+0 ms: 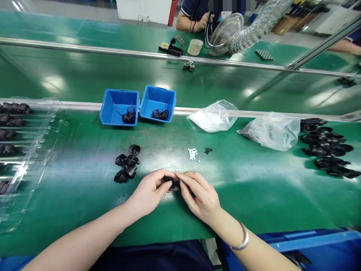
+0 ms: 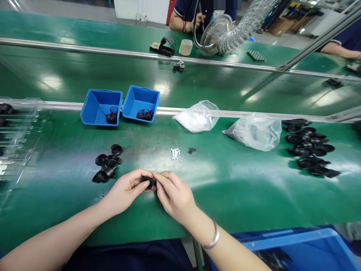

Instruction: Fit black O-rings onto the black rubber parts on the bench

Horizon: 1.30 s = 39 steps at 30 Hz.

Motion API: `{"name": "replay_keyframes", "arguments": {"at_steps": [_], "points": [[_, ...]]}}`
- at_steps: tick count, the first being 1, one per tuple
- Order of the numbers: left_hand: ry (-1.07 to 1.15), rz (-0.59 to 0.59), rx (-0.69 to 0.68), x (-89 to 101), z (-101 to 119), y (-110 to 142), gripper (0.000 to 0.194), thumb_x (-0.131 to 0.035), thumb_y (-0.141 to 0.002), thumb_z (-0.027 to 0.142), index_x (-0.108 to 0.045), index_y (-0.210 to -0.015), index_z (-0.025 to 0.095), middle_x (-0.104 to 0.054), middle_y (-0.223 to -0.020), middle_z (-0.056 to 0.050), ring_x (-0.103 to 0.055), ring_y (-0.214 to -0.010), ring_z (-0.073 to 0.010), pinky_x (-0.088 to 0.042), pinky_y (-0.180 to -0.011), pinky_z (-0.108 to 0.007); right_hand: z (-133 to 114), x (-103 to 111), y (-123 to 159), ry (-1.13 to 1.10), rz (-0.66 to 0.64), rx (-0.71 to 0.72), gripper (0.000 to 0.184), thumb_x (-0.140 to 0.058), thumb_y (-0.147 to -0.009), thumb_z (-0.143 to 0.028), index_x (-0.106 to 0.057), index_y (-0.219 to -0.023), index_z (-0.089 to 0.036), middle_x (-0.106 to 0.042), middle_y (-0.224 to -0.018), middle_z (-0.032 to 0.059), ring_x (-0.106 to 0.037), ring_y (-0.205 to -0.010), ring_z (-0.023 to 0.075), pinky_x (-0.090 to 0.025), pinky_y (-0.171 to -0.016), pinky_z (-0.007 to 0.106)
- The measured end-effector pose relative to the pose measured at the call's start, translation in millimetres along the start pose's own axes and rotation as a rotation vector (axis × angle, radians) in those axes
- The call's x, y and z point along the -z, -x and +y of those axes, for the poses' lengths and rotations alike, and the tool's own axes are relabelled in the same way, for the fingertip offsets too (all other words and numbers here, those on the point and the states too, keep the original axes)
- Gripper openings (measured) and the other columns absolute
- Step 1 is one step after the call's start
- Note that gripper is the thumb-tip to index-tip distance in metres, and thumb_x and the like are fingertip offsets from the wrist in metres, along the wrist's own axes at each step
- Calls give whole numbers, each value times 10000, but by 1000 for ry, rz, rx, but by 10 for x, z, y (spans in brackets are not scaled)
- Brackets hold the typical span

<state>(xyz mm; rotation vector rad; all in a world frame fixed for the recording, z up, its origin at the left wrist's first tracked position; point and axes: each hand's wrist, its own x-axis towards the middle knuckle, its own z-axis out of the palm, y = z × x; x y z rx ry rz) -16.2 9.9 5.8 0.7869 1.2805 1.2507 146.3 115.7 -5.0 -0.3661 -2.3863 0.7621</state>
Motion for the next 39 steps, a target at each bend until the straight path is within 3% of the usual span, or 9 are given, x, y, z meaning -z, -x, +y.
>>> {"name": "replay_keyframes", "arguments": {"at_steps": [8,15,17,20,23,27,32,36,39], "points": [[12,44,49,-26,73,18,149,-507,-883,108,-568,-1004,172,-660,-931,-34,-684,-869,-167,-570,-807,-320,-35,25,-58,37,-129,147,526,-562,-900,-98,-466,-1415,-155,-638,-1030,121,-651,-864,193,-591,-701,310],[-545,-56,-127,-21,139,121,471,-513,-940,210,-399,-1397,219,-587,-1327,-117,-678,-1033,-191,-559,-894,-340,-53,100,-90,243,-149,249,263,-533,-972,-244,-564,-1210,-138,-686,-852,77,-664,-711,177,-558,-622,288],[-780,27,-255,33,182,124,494,-542,-944,277,-407,-1412,196,-500,-1430,-160,-645,-1127,-236,-522,-967,-390,71,240,-30,274,-138,131,249,-549,-970,-299,-570,-1170,-151,-691,-838,65,-655,-655,160,-536,-590,267],[-1208,345,-416,185,268,80,430,-519,-955,277,-493,-1364,148,-526,-1399,-191,-530,-1269,-346,-410,-1045,-516,419,602,130,413,-127,-186,328,-558,-957,-431,-578,-1149,-166,-661,-743,29,-616,-565,153,-487,-523,256],[-1493,632,-379,348,329,24,376,-499,-958,269,-577,-1290,112,-580,-1323,-217,-551,-1200,-394,-367,-1006,-571,816,1067,323,667,-15,-481,447,-500,-956,-521,-581,-1182,-145,-634,-690,32,-605,-546,189,-453,-506,287],[-1671,689,-322,456,326,-2,380,-480,-963,278,-597,-1273,93,-644,-1226,-219,-590,-1103,-386,-361,-973,-555,1040,1434,401,906,218,-639,538,-456,-964,-491,-523,-1298,-75,-685,-829,129,-633,-633,249,-460,-539,336],[-1765,596,-315,454,289,-13,349,-428,-980,211,-621,-1260,135,-675,-1216,-167,-647,-957,-321,-395,-907,-492,758,1009,47,327,39,-584,296,-492,-965,-407,-665,-923,-170,-690,-789,77,-637,-645,198,-513,-645,331],[-1757,473,-451,455,224,-37,357,-411,-971,146,-629,-1253,158,-706,-1194,-130,-665,-945,-292,-401,-924,-459,557,542,-229,268,-52,-545,159,-618,-913,-307,-669,-809,-198,-668,-792,33,-617,-688,168,-471,-639,285],[-1730,422,-537,472,178,-62,343,-437,-974,174,-617,-1261,124,-721,-1155,-138,-682,-874,-281,-416,-907,-445,550,427,-281,281,-55,-550,97,-647,-897,-234,-660,-814,-187,-646,-812,30,-597,-702,151,-448,-640,267]]}}
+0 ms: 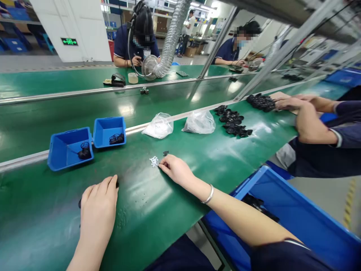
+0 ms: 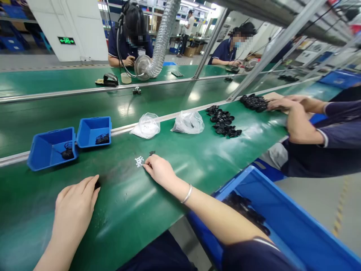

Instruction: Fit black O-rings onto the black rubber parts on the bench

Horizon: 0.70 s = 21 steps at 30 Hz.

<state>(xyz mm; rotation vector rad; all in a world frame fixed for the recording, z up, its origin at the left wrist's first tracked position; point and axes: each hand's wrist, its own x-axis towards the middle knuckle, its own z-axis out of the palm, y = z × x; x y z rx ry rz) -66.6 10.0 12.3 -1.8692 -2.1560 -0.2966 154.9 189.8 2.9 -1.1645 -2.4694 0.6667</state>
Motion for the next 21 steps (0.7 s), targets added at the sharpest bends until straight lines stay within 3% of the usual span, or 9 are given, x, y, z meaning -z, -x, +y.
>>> {"name": "replay_keyframes", "arguments": {"at_steps": [5,7,9,11,14,17,21], "points": [[65,55,-23,28,-1,-28,311,-481,-971,196,-617,-1238,115,-725,-1130,-141,-692,-858,-293,-443,-882,-465,51,28,26,-34,-4,-22,55,-659,-893,-189,-667,-839,-185,-643,-812,11,-593,-703,127,-447,-644,240],[202,127,29,92,37,-27,323,-530,-956,227,-602,-1265,165,-712,-1165,-125,-688,-949,-298,-459,-916,-467,56,38,36,-60,-6,-21,54,-647,-902,-186,-672,-853,-187,-650,-825,11,-597,-719,129,-455,-660,243],[475,147,127,156,114,-9,342,-572,-937,266,-593,-1276,221,-673,-1229,-111,-666,-1068,-288,-489,-949,-439,59,38,39,-79,-6,-16,80,-626,-917,-193,-670,-851,-187,-657,-832,17,-602,-743,138,-461,-685,256],[870,23,245,192,222,24,321,-569,-935,306,-602,-1250,254,-617,-1280,-105,-678,-1063,-251,-548,-897,-380,67,33,39,-90,-6,-10,104,-610,-926,-198,-664,-838,-184,-663,-832,23,-607,-762,150,-464,-704,271],[1385,-268,430,168,403,75,346,-571,-916,356,-590,-1238,230,-609,-1196,-107,-716,-888,-206,-588,-736,-324,89,31,39,-93,-10,3,112,-605,-923,-208,-662,-830,-183,-667,-823,30,-614,-767,161,-469,-706,283],[1570,-446,546,115,535,96,423,-661,-840,371,-579,-1209,182,-654,-936,-53,-684,-776,-170,-559,-692,-291,111,36,41,-86,-17,15,143,-595,-926,-248,-666,-819,-185,-668,-807,34,-615,-749,166,-472,-689,288],[1600,-577,608,127,583,70,463,-690,-810,395,-571,-1181,145,-629,-716,1,-665,-667,-164,-514,-576,-261,130,51,42,-72,-41,28,182,-588,-928,-294,-666,-804,-185,-670,-799,37,-611,-727,167,-468,-667,287]]}}
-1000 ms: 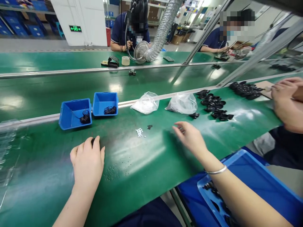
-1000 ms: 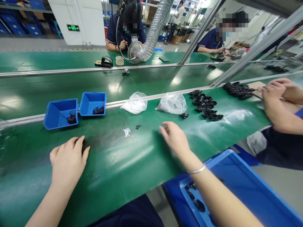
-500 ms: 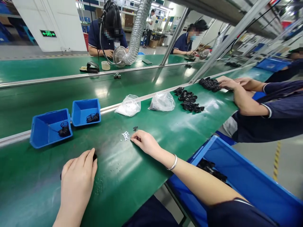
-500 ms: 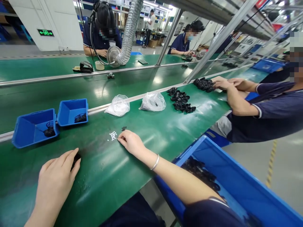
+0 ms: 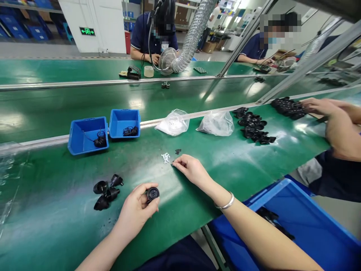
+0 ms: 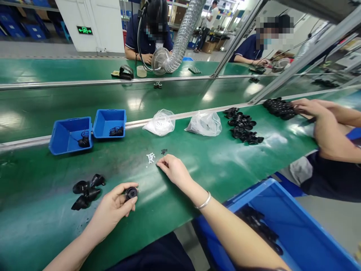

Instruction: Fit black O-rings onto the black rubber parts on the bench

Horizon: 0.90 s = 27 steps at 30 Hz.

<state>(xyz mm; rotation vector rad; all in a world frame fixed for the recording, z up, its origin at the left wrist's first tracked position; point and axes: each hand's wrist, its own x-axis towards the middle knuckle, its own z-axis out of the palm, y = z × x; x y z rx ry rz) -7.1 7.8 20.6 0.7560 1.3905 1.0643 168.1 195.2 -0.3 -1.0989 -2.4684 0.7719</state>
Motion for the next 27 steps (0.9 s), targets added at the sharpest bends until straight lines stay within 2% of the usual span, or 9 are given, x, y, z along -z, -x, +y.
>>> {"name": "replay_keyframes", "arguments": {"at_steps": [2,5,9,14,17,19,22,25,27], "points": [[14,-7,30,6,30,2,479,-689,-810,396,-557,-1192,139,-653,-708,-7,-692,-675,-185,-533,-581,-282,0,15,2,4,-19,8,200,-579,-930,-308,-667,-801,-184,-672,-799,40,-608,-713,165,-465,-652,284],[53,-4,36,22,37,-4,476,-688,-810,359,-539,-1204,139,-704,-767,-35,-732,-777,-212,-581,-726,-343,-12,43,14,8,-59,25,219,-568,-931,-323,-672,-795,-186,-672,-783,37,-601,-680,162,-460,-630,283],[98,-1,26,34,-10,-20,479,-682,-810,299,-510,-1232,151,-718,-891,-59,-749,-924,-236,-569,-890,-384,-17,68,39,32,-81,54,238,-547,-941,-336,-666,-796,-189,-667,-779,44,-605,-687,174,-465,-634,295],[8,38,-26,36,-52,-17,429,-673,-811,281,-567,-1214,177,-603,-1185,-114,-744,-956,-239,-575,-916,-399,-7,103,43,79,-91,79,243,-542,-949,-325,-660,-784,-192,-676,-771,43,-613,-665,167,-471,-610,283],[0,33,-68,39,-97,-26,373,-662,-827,301,-610,-1185,212,-522,-1272,-98,-741,-947,-213,-568,-943,-394,-145,111,93,23,-65,110,227,-572,-942,-304,-657,-766,-189,-669,-736,29,-601,-634,151,-473,-591,268],[38,20,-81,41,-136,-41,352,-657,-829,292,-614,-1171,222,-528,-1279,-88,-734,-976,-207,-556,-967,-385,-324,68,171,-64,-25,201,180,-582,-948,-262,-662,-806,-186,-665,-744,24,-603,-659,141,-486,-617,259],[26,33,-105,47,-180,-58,366,-664,-813,257,-611,-1172,217,-602,-1232,-89,-713,-1005,-215,-561,-951,-382,-608,-83,316,-132,9,436,122,-569,-962,-187,-656,-879,-167,-658,-774,37,-605,-708,141,-507,-660,261],[-77,50,-135,56,-180,-52,390,-644,-816,211,-612,-1204,216,-682,-1013,-58,-699,-884,-193,-584,-843,-346,-747,-262,423,6,58,641,121,-534,-968,-127,-646,-923,-123,-665,-815,82,-604,-757,176,-527,-684,299],[-139,60,-142,58,-160,-38,401,-619,-821,186,-611,-1221,216,-661,-855,-19,-658,-739,-157,-576,-741,-303,-748,-342,460,118,69,701,130,-524,-966,-107,-651,-939,-99,-664,-820,98,-595,-753,193,-526,-667,318]]}}
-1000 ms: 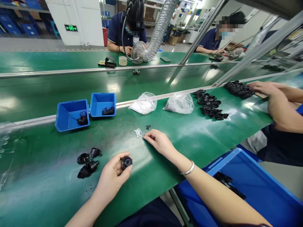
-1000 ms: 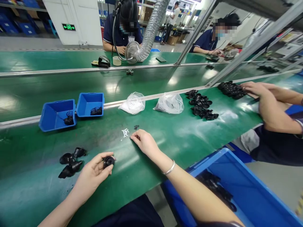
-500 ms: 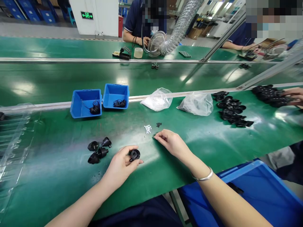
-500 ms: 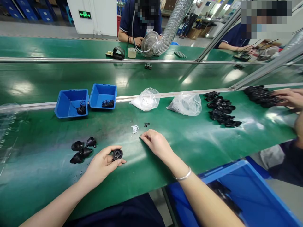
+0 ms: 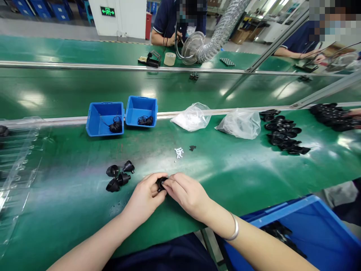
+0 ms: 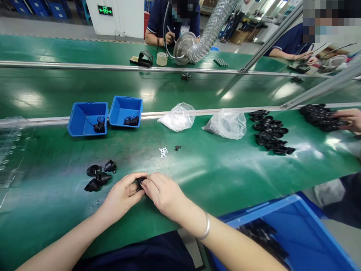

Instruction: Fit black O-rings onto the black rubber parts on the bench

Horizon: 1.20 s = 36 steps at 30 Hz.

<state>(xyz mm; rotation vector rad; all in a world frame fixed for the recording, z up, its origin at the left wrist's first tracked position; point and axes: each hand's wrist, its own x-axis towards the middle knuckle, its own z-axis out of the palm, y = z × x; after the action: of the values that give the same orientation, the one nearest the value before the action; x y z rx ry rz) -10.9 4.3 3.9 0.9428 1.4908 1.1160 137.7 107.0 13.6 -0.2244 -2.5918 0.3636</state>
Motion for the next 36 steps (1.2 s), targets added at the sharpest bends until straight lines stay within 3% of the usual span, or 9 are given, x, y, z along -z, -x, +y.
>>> {"name": "replay_keyframes", "arguments": {"at_steps": [3,7,11,14,19,27,31,33,36], "points": [[-78,10,2,-1,40,14,417,-581,-817,150,-611,-1230,199,-551,-723,34,-513,-558,-100,-516,-596,-245,17,-36,54,58,-46,22,134,-527,-961,-94,-661,-961,-84,-660,-830,103,-587,-748,198,-523,-655,327],[-134,12,-21,-11,76,24,449,-535,-802,97,-604,-1239,172,-539,-800,21,-433,-533,-74,-499,-575,-229,24,7,79,89,-88,83,126,-547,-947,-81,-669,-969,-56,-647,-816,107,-577,-752,207,-526,-656,344],[-160,3,-51,-11,83,32,440,-524,-824,109,-592,-1252,186,-605,-1041,-54,-560,-643,-95,-560,-660,-259,-11,69,36,140,-110,113,151,-529,-950,-74,-676,-950,-41,-627,-777,107,-560,-729,211,-522,-638,352],[-214,3,-111,-9,62,34,439,-505,-848,116,-579,-1272,204,-601,-1189,-92,-651,-858,-160,-591,-754,-301,-33,99,-7,159,-121,123,214,-466,-973,-75,-676,-942,-44,-620,-766,108,-559,-725,212,-524,-638,353],[-349,-8,-219,-11,-3,43,476,-449,-899,122,-511,-1365,199,-569,-1347,-129,-591,-1202,-238,-552,-973,-399,-22,92,-22,161,-116,121,262,-407,-993,-86,-665,-951,-72,-614,-770,101,-555,-718,207,-525,-646,356],[-390,23,-224,17,-44,46,480,-439,-934,187,-492,-1410,216,-554,-1403,-130,-586,-1251,-262,-521,-1042,-440,0,33,-64,156,-61,106,263,-428,-991,-89,-683,-929,-73,-646,-755,95,-547,-682,190,-509,-606,331],[-282,78,-131,6,-44,41,456,-494,-914,222,-540,-1366,266,-586,-1366,-94,-621,-1213,-262,-531,-1030,-434,93,84,-53,21,-50,101,215,-464,-996,-135,-678,-991,-118,-694,-841,83,-608,-733,176,-537,-656,312],[-153,77,-72,-15,-54,35,431,-535,-905,268,-560,-1335,270,-583,-1365,-85,-644,-1188,-255,-528,-1036,-422,271,136,-4,-76,17,-14,187,-488,-996,-171,-674,-995,-151,-707,-882,74,-644,-790,166,-553,-716,292],[59,27,17,-43,-73,22,428,-565,-890,312,-552,-1314,254,-572,-1373,-88,-669,-1164,-244,-518,-1046,-399,694,219,113,-27,136,-440,184,-526,-982,-262,-676,-909,-182,-701,-820,58,-661,-761,172,-555,-718,300]]}}
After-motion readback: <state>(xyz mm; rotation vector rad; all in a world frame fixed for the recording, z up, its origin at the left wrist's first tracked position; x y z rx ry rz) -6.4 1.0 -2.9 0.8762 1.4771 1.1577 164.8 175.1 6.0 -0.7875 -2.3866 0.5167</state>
